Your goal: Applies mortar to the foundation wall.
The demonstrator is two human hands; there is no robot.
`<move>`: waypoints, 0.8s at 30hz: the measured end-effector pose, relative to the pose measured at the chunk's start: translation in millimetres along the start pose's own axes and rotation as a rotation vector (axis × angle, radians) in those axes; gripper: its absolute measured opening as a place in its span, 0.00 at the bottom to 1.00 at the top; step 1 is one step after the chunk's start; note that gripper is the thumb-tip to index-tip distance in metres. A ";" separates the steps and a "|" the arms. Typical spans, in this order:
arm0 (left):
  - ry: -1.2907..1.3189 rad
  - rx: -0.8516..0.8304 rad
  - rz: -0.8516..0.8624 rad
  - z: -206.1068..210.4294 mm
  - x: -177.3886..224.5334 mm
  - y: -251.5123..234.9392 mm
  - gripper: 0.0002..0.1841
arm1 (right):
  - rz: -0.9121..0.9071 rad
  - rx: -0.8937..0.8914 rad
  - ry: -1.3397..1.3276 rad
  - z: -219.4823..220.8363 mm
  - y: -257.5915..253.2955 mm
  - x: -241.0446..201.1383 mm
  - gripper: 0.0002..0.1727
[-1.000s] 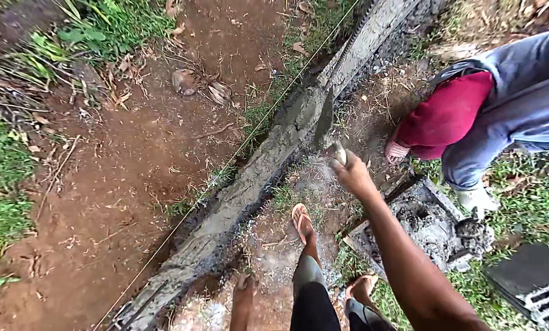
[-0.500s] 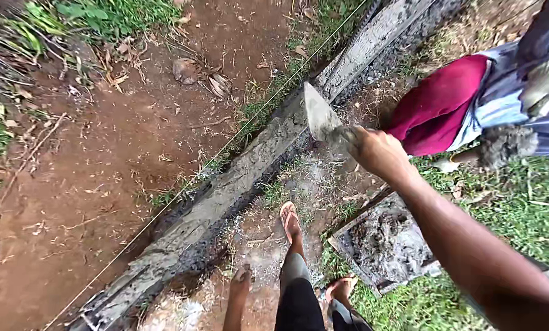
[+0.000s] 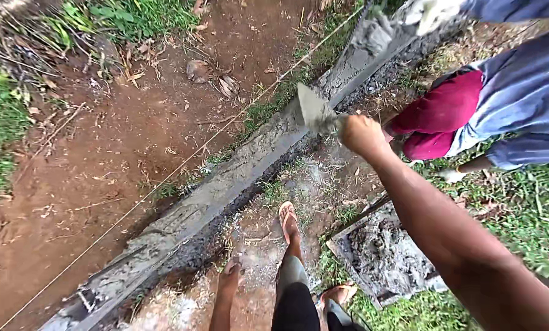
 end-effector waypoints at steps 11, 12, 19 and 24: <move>-0.198 0.082 0.252 26.3 -24.2 75.9 0.21 | -0.047 -0.148 -0.449 133.2 179.8 43.0 0.32; -0.208 0.066 0.321 39.9 -9.5 92.2 0.21 | 0.038 -0.272 -0.561 167.5 218.8 69.2 0.39; -0.685 -0.229 0.873 259.2 68.1 185.9 0.17 | 1.012 -0.352 -1.047 401.6 510.1 333.8 0.35; -1.293 -0.516 1.105 442.1 -15.6 222.6 0.33 | 1.442 -0.198 -0.976 487.5 649.2 504.7 0.32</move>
Point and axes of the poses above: each hand's wrist, its own y-axis away from the middle knuckle, its own z-axis out of the palm, x = y × z, the point moved 7 cm from there along -y, towards the middle knuckle, and after that the axes turned 9 degrees about x, right-handed, at the moved point
